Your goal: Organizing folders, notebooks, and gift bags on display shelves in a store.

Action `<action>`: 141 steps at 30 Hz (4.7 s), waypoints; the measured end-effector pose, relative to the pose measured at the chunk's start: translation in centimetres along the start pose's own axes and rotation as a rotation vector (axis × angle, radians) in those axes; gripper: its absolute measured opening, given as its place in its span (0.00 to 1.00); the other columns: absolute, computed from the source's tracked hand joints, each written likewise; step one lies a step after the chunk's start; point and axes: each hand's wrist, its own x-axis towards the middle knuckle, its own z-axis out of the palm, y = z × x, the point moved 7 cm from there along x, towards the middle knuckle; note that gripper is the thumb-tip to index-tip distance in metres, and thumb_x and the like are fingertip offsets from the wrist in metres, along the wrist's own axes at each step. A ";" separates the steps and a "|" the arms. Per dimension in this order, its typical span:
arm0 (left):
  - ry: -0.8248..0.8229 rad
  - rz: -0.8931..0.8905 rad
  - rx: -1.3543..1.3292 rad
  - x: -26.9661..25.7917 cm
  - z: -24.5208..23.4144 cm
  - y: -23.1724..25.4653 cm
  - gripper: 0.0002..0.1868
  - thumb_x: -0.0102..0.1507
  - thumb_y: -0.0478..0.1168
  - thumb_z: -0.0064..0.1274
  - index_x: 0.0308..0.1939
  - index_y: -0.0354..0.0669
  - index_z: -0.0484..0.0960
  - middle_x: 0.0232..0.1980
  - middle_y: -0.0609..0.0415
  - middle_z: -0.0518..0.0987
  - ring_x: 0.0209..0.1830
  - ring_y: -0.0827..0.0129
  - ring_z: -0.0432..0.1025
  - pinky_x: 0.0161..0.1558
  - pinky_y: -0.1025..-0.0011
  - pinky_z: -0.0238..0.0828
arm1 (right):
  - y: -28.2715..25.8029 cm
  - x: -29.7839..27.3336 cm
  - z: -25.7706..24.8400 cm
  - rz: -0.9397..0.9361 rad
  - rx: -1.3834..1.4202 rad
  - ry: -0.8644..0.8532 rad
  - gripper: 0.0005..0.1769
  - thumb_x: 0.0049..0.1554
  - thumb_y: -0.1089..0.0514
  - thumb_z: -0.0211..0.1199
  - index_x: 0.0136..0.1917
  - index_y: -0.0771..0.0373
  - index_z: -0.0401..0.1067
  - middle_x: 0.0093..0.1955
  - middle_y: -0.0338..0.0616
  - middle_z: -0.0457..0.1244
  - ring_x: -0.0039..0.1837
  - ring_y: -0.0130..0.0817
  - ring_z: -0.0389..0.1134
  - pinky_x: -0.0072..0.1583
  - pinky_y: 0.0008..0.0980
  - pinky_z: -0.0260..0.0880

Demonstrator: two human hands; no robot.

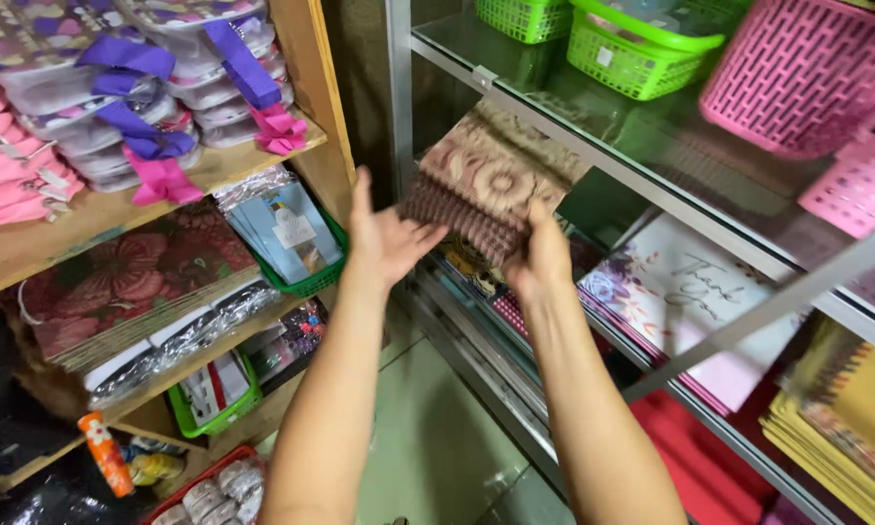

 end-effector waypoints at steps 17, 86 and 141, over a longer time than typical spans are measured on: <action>-0.123 0.176 0.288 -26.5 -3.0 -3.0 0.38 0.56 0.51 0.64 0.67 0.36 0.73 0.61 0.46 0.81 0.58 0.59 0.76 0.60 0.59 0.75 | 3.5 -21.8 -7.8 0.198 -0.524 -0.509 0.48 0.46 0.66 0.62 0.80 0.59 0.57 0.50 0.44 0.64 0.46 0.36 0.64 0.48 0.35 0.66; -0.146 0.364 -0.251 -22.7 -6.9 -2.9 0.29 0.60 0.41 0.63 0.64 0.41 0.74 0.60 0.46 0.79 0.59 0.49 0.75 0.62 0.47 0.74 | 3.9 -27.7 -0.1 -0.371 -0.298 -0.579 0.46 0.52 0.52 0.77 0.76 0.64 0.56 0.71 0.48 0.61 0.71 0.41 0.65 0.72 0.44 0.67; 0.029 0.652 -0.232 -25.1 -4.9 -0.7 0.36 0.67 0.65 0.44 0.61 0.36 0.75 0.57 0.43 0.81 0.56 0.55 0.75 0.59 0.57 0.70 | 4.7 -27.5 1.0 -0.322 -0.252 -0.298 0.36 0.54 0.55 0.70 0.72 0.65 0.62 0.63 0.44 0.66 0.63 0.36 0.69 0.65 0.38 0.73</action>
